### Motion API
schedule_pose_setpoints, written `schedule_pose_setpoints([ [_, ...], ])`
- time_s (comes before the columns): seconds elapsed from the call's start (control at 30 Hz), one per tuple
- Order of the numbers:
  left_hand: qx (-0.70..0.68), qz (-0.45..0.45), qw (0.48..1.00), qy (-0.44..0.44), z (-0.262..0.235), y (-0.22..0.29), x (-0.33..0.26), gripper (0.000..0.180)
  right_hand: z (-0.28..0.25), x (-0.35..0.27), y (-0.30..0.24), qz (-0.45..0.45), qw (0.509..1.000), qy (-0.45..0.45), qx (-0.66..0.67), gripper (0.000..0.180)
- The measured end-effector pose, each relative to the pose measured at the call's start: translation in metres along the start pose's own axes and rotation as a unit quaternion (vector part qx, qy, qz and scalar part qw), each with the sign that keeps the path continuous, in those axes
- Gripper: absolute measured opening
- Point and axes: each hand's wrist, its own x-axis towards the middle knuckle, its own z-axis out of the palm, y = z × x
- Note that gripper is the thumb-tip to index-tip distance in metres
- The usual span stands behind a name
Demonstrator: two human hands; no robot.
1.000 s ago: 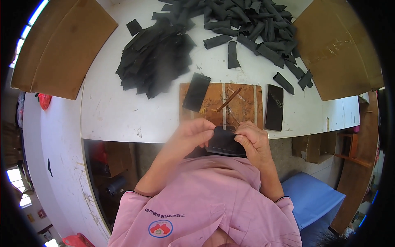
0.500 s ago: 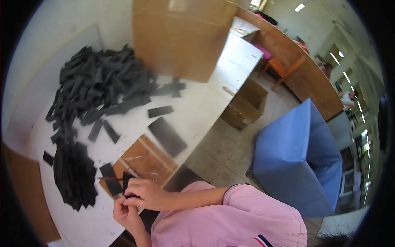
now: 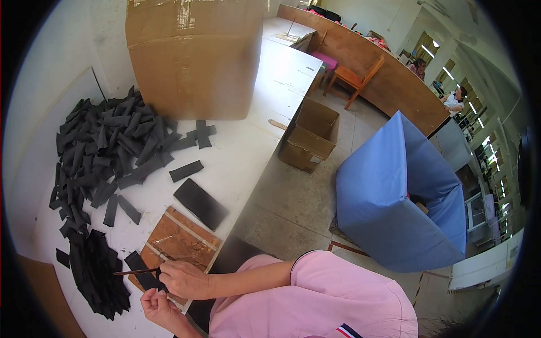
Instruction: The recorder folds and assembles black foam strips at a workbench in a factory setting.
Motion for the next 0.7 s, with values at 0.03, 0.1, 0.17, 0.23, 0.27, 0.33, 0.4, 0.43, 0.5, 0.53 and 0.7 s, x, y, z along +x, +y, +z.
schedule_pose_setpoints([
  [0.03,-0.063,-0.03,0.997,-0.022,-0.003,-0.005,0.003,0.015,0.001,-0.001,0.003,0.021,1.0,-0.011,0.003,0.012],
  [0.1,-0.126,-0.06,0.989,-0.042,-0.008,-0.004,0.008,0.017,0.002,-0.003,0.007,0.062,0.994,-0.016,0.085,0.011],
  [0.17,-0.26,-0.16,0.935,-0.181,-0.017,0.013,0.01,0.02,0.002,-0.002,0.009,0.1,0.98,-0.024,0.17,0.01],
  [0.23,-0.254,-0.159,0.934,-0.196,-0.015,0.019,0.006,0.02,0.001,-0.001,0.016,0.234,0.885,-0.134,0.379,0.012],
  [0.27,-0.247,-0.157,0.933,-0.208,-0.013,0.021,0.004,0.02,0.009,-0.005,0.021,0.259,0.843,-0.147,0.447,0.015],
  [0.33,-0.245,-0.173,0.932,-0.202,-0.024,0.012,0.013,0.02,0.001,-0.002,0.013,0.339,0.737,-0.187,0.554,0.014],
  [0.4,-0.244,-0.19,0.93,-0.201,-0.026,0.0,0.019,0.021,0.0,-0.002,0.01,0.41,0.611,-0.217,0.642,0.014],
  [0.43,-0.188,-0.142,0.962,-0.138,-0.022,-0.006,0.021,0.02,0.003,-0.005,0.011,0.404,0.57,-0.214,0.683,0.015],
  [0.5,-0.131,-0.093,0.984,-0.075,-0.015,-0.011,0.018,0.02,0.002,-0.005,0.01,0.397,0.528,-0.209,0.721,0.017],
  [0.53,-0.076,-0.021,0.997,-0.022,-0.006,-0.006,0.012,0.02,-0.001,0.0,0.006,0.384,0.602,-0.223,0.663,0.018],
  [0.7,-0.054,0.073,0.996,-0.01,-0.006,-0.002,0.011,0.019,-0.005,0.002,0.01,0.341,0.733,-0.199,0.553,0.019],
])
